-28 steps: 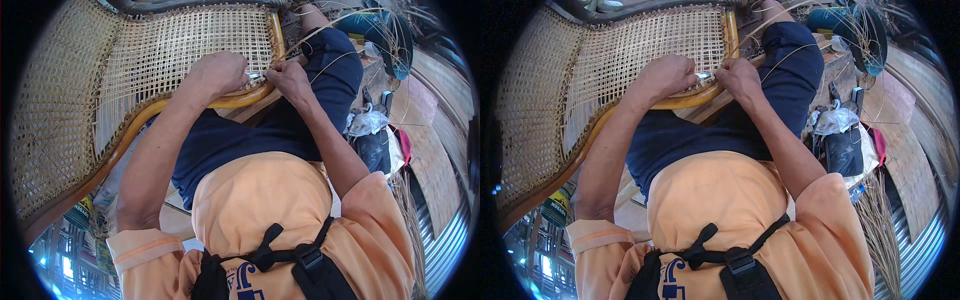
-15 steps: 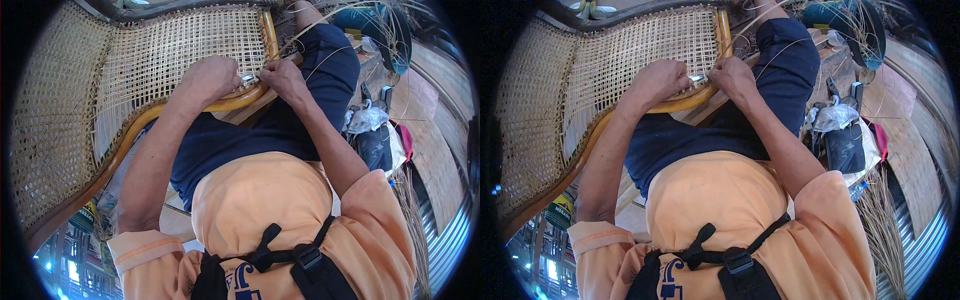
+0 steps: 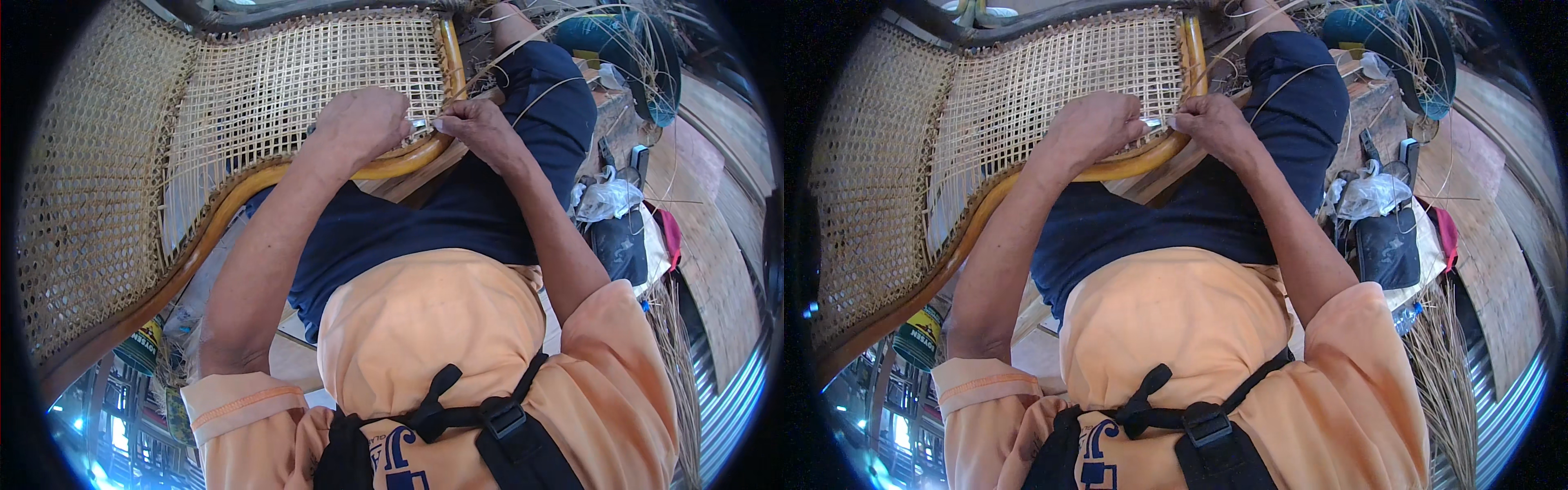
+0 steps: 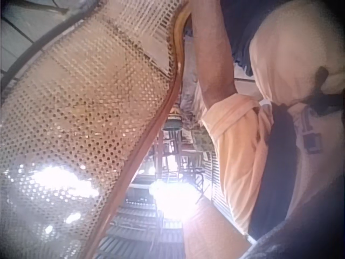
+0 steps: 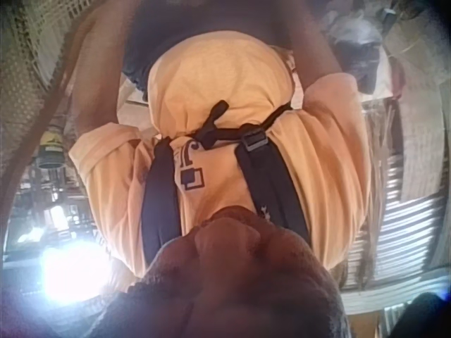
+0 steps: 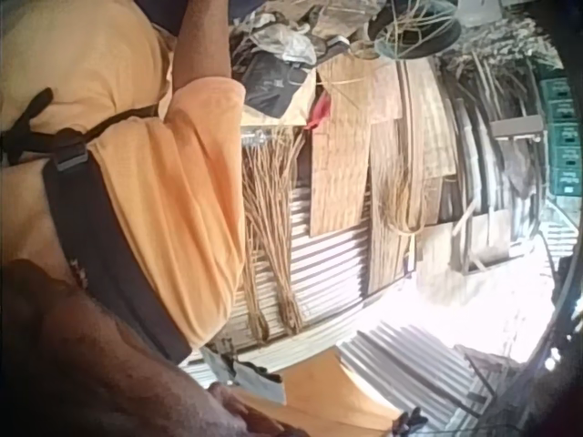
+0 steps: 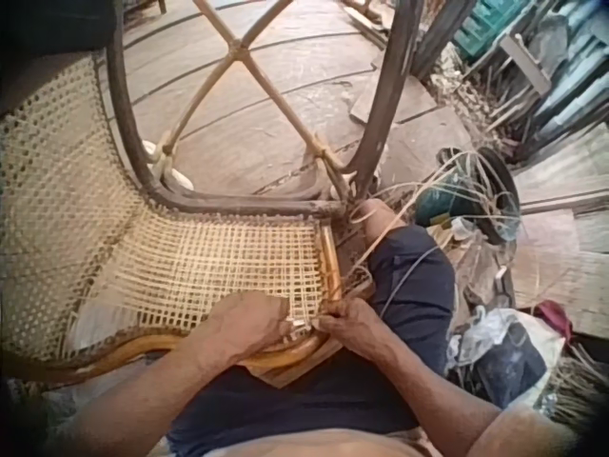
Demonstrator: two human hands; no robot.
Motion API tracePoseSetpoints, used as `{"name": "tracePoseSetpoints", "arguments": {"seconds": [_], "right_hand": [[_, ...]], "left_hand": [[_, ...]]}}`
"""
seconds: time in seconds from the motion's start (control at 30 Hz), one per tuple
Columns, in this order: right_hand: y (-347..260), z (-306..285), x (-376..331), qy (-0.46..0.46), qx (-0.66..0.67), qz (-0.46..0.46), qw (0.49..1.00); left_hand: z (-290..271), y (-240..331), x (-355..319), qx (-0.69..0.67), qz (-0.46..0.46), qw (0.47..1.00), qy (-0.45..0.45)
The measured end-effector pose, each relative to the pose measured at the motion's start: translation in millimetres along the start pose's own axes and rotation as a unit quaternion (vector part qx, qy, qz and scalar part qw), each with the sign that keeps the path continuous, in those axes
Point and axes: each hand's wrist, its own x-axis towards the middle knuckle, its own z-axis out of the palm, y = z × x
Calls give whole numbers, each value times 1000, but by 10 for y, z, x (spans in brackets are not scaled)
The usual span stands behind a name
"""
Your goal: Weaving and repairing the rattan seat of a chair.
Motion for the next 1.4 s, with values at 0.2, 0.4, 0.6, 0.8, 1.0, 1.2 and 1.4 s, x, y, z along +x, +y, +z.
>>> {"name": "tracePoseSetpoints", "arguments": {"seconds": [0.2, 0.4, 0.6, 0.8, 1.0, 1.2, 1.4], "right_hand": [[-89, -10, -24, -14, 11, 50, 999], [-125, 80, -40, 53, -98, 31, 993], [-173, 80, -26, 45, -96, 64, 992], [-165, 31, -27, 42, -111, 67, 991], [-120, 83, 14, 53, -120, 44, 990], [-177, 99, 16, 66, -160, 50, 984], [-139, 89, 31, 57, -139, 47, 988]], "left_hand": [[-87, 78, -55, 25, -33, 999, -23], [-102, 42, -77, -4, -58, 997, -57], [-104, 149, -84, 43, -75, 996, -31], [-64, 134, -22, 21, -58, 997, -38], [-32, 19, -37, -14, -67, 997, -42], [-22, 12, 21, -2, -59, 997, -50], [-48, 32, 15, 10, -56, 997, -51]]}}
